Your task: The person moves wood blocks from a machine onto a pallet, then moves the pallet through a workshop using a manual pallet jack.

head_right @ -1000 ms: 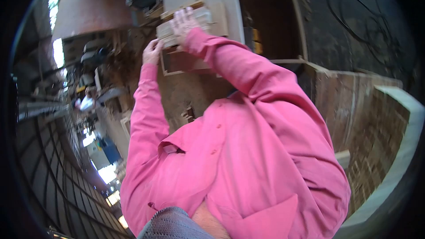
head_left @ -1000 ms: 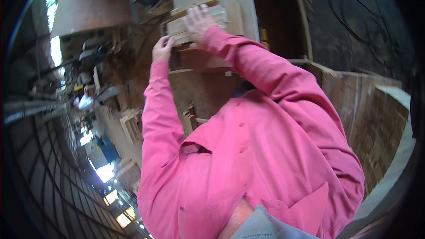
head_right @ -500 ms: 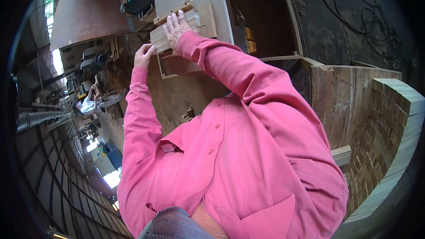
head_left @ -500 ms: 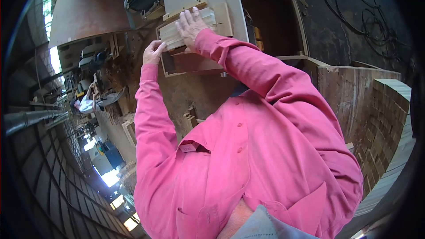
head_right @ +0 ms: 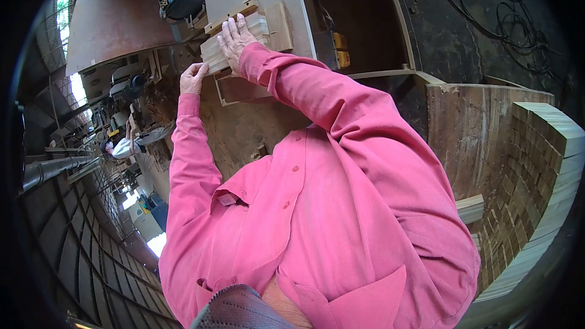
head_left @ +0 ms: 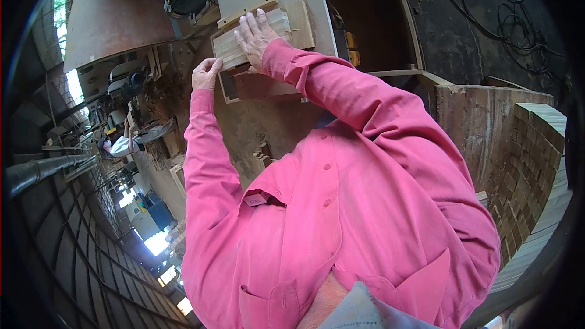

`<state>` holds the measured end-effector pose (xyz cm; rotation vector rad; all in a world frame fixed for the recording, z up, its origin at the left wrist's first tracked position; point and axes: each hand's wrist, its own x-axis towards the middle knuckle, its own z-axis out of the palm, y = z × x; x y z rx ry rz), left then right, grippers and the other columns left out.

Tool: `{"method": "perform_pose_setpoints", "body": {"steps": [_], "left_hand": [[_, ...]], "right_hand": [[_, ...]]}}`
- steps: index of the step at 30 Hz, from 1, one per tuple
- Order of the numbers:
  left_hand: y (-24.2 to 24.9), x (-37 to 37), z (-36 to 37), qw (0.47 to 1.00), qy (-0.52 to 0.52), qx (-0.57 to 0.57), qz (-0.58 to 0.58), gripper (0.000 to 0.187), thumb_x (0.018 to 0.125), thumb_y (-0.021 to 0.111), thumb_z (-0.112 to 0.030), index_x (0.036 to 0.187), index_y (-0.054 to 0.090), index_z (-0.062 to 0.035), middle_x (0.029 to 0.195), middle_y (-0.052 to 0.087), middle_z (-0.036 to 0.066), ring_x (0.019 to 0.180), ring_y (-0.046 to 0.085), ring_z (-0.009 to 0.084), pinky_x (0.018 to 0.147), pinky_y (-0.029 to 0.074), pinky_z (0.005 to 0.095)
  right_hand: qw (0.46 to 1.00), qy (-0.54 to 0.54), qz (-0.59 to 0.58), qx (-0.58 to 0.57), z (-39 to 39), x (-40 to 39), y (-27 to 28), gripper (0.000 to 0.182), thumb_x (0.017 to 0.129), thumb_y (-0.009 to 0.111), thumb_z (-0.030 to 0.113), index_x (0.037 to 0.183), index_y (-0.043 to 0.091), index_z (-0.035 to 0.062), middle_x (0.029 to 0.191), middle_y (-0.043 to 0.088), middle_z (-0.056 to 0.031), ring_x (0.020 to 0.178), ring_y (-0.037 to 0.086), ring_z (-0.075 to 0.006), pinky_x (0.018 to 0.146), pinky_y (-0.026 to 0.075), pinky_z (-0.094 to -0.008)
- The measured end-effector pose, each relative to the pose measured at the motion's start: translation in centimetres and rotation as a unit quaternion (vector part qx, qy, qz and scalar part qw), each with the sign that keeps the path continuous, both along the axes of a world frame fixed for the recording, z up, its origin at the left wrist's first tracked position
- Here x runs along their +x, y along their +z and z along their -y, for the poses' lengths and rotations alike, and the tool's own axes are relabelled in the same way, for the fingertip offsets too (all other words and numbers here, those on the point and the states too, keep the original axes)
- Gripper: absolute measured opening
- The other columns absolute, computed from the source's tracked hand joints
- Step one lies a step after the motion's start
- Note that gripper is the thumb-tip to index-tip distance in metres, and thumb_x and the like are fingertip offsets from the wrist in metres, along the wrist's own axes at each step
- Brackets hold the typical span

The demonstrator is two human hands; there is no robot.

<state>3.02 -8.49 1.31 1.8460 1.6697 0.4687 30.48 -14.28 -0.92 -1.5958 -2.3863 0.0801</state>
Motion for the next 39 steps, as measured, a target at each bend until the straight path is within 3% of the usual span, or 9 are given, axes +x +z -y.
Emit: {"method": "perform_pose_setpoints", "body": {"steps": [11,19,23,26,30,33,36,38,39], "left_hand": [[-0.9,-0.6,0.6,0.999,-0.004,-0.007,0.046,0.027,0.095,0.07,-0.024,0.107,0.069,0.0003,0.097,0.071,0.004,0.09,0.064,0.0102,0.084,0.05,0.0266],[-0.7,-0.3,1.1,1.0,0.002,0.007,0.004,0.034,0.096,0.07,-0.024,0.118,0.067,0.0011,0.104,0.07,0.003,0.094,0.063,0.0095,0.088,0.049,0.0255],[-1.1,0.1,2.5,1.0,0.009,0.011,0.021,0.047,0.092,0.072,-0.03,0.127,0.065,-0.0011,0.113,0.072,0.012,0.105,0.067,0.02,0.095,0.05,0.0321],[-1.8,-0.4,3.9,0.987,-0.002,0.153,-0.039,0.051,0.092,0.073,-0.029,0.133,0.06,-0.0009,0.125,0.065,0.012,0.11,0.064,0.0192,0.097,0.049,0.0318],[-1.9,-2.2,8.0,0.978,0.099,0.174,0.054,0.05,0.092,0.074,-0.025,0.132,0.059,0.0002,0.129,0.062,0.014,0.115,0.062,0.0257,0.1,0.049,0.0369],[-6.1,-6.3,12.5,0.958,0.14,0.18,0.174,0.045,0.092,0.073,-0.021,0.129,0.06,0.002,0.128,0.063,0.014,0.113,0.063,0.0239,0.099,0.05,0.0357],[-10.8,-10.3,19.6,0.962,0.211,0.113,0.13,0.042,0.092,0.072,-0.021,0.126,0.062,0.002,0.125,0.065,0.014,0.112,0.063,0.0212,0.098,0.05,0.0341],[-15.4,-12.4,25.4,0.953,0.255,0.084,0.142,0.043,0.089,0.076,-0.024,0.123,0.064,0.0001,0.113,0.069,0.013,0.1,0.065,0.0196,0.091,0.052,0.0341],[-19.9,-14.7,28.6,0.949,0.266,0.045,0.165,0.045,0.089,0.076,-0.025,0.123,0.064,0.0004,0.116,0.068,0.013,0.102,0.065,0.0203,0.091,0.051,0.0343]], "right_hand": [[0.999,0.014,0.003,-0.031,0.2,0.4,1.4,0.11,0.075,0.074,0.063,0.154,0.028,0.0017,0.157,0.027,-0.03,0.147,0.022,-0.0477,0.118,0.011,-0.0655],[1.0,0.015,0.015,-0.009,-0.1,0.1,0.7,0.113,0.075,0.071,0.068,0.156,0.026,0.0039,0.157,0.026,-0.0298,0.147,0.024,-0.046,0.119,0.012,-0.0634],[1.0,0.006,0.029,-0.011,0.1,0.1,1.4,0.117,0.073,0.072,0.07,0.156,0.025,0.0029,0.157,0.027,-0.0287,0.147,0.025,-0.0452,0.119,0.014,-0.0618],[0.999,0.001,0.045,0.004,0.1,-0.4,0.9,0.12,0.071,0.072,0.072,0.155,0.025,0.0019,0.157,0.027,-0.0283,0.147,0.025,-0.0444,0.119,0.014,-0.0615],[0.998,-0.003,0.065,0.02,0.0,-1.2,0.9,0.121,0.071,0.068,0.077,0.154,0.026,-0.0009,0.155,0.03,-0.0286,0.146,0.027,-0.0435,0.118,0.015,-0.0612],[0.995,-0.013,0.095,0.034,0.1,-1.8,1.2,0.121,0.071,0.067,0.078,0.153,0.027,-0.0031,0.154,0.032,-0.0295,0.145,0.029,-0.0438,0.118,0.018,-0.0612],[0.992,-0.038,0.12,0.03,0.4,-2.9,1.6,0.122,0.071,0.066,0.078,0.151,0.029,-0.0049,0.152,0.032,-0.0309,0.145,0.028,-0.0453,0.118,0.018,-0.0612],[0.991,-0.047,0.122,0.034,0.6,-3.8,1.2,0.122,0.071,0.066,0.079,0.151,0.029,-0.0054,0.152,0.032,-0.0313,0.145,0.027,-0.0457,0.118,0.018,-0.0612],[0.991,-0.059,0.112,0.039,0.4,-4.0,1.1,0.122,0.071,0.066,0.079,0.15,0.03,-0.0058,0.152,0.032,-0.0317,0.145,0.027,-0.046,0.118,0.018,-0.0611]]}}
